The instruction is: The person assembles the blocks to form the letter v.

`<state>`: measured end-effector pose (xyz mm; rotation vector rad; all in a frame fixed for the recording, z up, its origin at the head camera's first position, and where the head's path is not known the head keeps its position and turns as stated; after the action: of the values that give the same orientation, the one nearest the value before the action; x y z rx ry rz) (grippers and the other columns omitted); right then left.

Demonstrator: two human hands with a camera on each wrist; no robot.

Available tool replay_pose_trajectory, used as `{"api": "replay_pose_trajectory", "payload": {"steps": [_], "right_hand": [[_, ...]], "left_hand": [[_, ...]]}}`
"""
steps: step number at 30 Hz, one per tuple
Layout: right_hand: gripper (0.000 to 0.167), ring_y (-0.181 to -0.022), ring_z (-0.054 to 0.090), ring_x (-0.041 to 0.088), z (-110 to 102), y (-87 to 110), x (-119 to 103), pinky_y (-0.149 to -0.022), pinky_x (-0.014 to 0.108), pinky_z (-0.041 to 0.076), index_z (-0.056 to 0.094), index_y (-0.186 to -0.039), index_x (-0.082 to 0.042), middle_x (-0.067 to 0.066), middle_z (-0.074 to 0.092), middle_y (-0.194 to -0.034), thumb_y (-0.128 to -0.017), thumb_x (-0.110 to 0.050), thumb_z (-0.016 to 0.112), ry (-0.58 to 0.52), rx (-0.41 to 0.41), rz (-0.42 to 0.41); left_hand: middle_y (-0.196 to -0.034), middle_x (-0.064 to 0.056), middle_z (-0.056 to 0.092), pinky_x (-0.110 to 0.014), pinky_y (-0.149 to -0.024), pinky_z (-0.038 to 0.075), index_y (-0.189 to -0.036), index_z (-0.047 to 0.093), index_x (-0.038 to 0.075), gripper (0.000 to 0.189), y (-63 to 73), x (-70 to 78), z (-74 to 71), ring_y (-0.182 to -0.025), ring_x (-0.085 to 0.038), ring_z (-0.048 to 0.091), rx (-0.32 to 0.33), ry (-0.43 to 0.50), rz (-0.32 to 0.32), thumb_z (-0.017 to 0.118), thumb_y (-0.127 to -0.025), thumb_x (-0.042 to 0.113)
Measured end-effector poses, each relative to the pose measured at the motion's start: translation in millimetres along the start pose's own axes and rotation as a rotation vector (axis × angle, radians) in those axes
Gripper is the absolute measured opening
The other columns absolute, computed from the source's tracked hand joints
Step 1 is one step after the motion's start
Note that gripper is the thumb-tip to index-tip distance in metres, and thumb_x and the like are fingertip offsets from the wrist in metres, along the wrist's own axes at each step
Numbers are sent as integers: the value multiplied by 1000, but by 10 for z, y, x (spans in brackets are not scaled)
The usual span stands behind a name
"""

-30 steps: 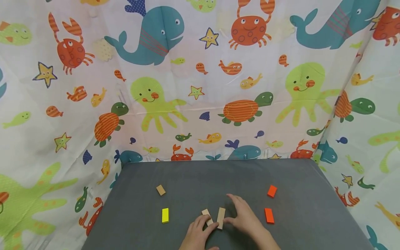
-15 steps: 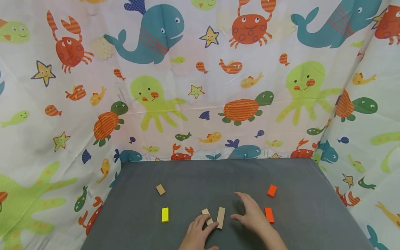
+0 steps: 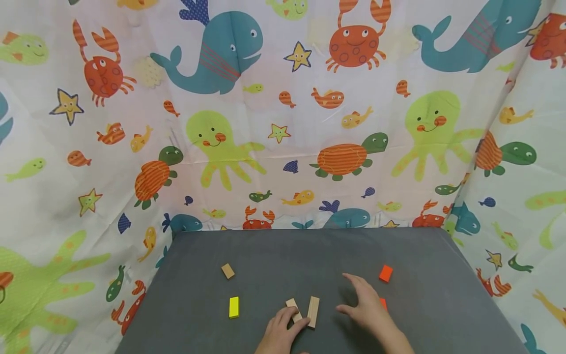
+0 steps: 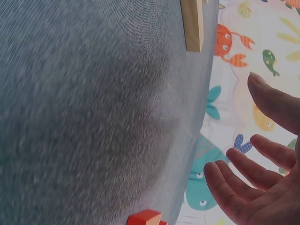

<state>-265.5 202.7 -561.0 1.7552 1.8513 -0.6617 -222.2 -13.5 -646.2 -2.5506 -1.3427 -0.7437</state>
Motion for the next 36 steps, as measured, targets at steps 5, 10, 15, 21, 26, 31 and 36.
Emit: {"api": "replay_pose_trajectory", "payload": {"steps": [5,10,15,21,26,31,36], "right_hand": [[84,-130,52,41,-60,6,101,-105,63,43,54,-142,-8,19,54,-143,-69,-22,94,13,-6,30],[83,-130,51,43,-123,1,183,-105,63,43,55,-141,-7,21,54,-142,-69,-21,94,28,1,43],[84,-131,49,44,-171,11,301,-104,66,42,53,-143,-7,21,53,-143,-70,-24,93,28,-14,73],[84,-129,50,45,-256,50,389,-104,64,43,54,-141,-5,21,55,-140,-69,-20,94,35,17,50],[86,-128,50,46,-301,85,465,-103,64,43,56,-140,-5,24,54,-140,-64,-16,95,66,43,46],[88,-126,50,50,-314,140,566,-103,66,42,56,-140,-3,28,53,-140,-62,-15,96,92,36,80],[89,-127,47,53,-308,174,681,-103,68,41,56,-140,-2,30,52,-140,-62,-16,96,102,20,106]], "left_hand": [[-149,4,39,-55,-101,47,-146,45,45,64,-8,10,-2,-136,-25,40,19,-5,18,55,-90,73],[-149,2,39,-56,-99,47,-147,45,44,64,-10,14,-3,-136,-26,40,27,-6,37,54,-91,72],[-149,4,38,-57,-100,46,-147,44,46,64,-12,1,9,-136,-26,39,-1,23,17,55,-90,72],[-149,1,39,-55,-98,46,-147,45,45,63,11,1,-28,-135,-27,40,21,33,18,55,-91,71],[-148,1,39,-55,-98,46,-146,46,44,63,12,4,-46,-134,-27,41,30,32,20,54,-91,71],[-148,2,39,-55,-99,47,-146,45,45,62,-1,5,-3,-134,-27,41,8,19,17,55,-91,71],[-148,2,39,-57,-100,47,-146,45,46,62,-10,9,10,-135,-27,41,15,16,17,55,-91,72]]}}
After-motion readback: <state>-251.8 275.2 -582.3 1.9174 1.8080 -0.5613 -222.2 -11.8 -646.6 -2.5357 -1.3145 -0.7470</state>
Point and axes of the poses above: each hand's wrist, its own y-axis away from the middle knuckle, its own z-axis out of the palm, x = y × z, the point moved 10 cm from there along -y, towards the middle knuckle
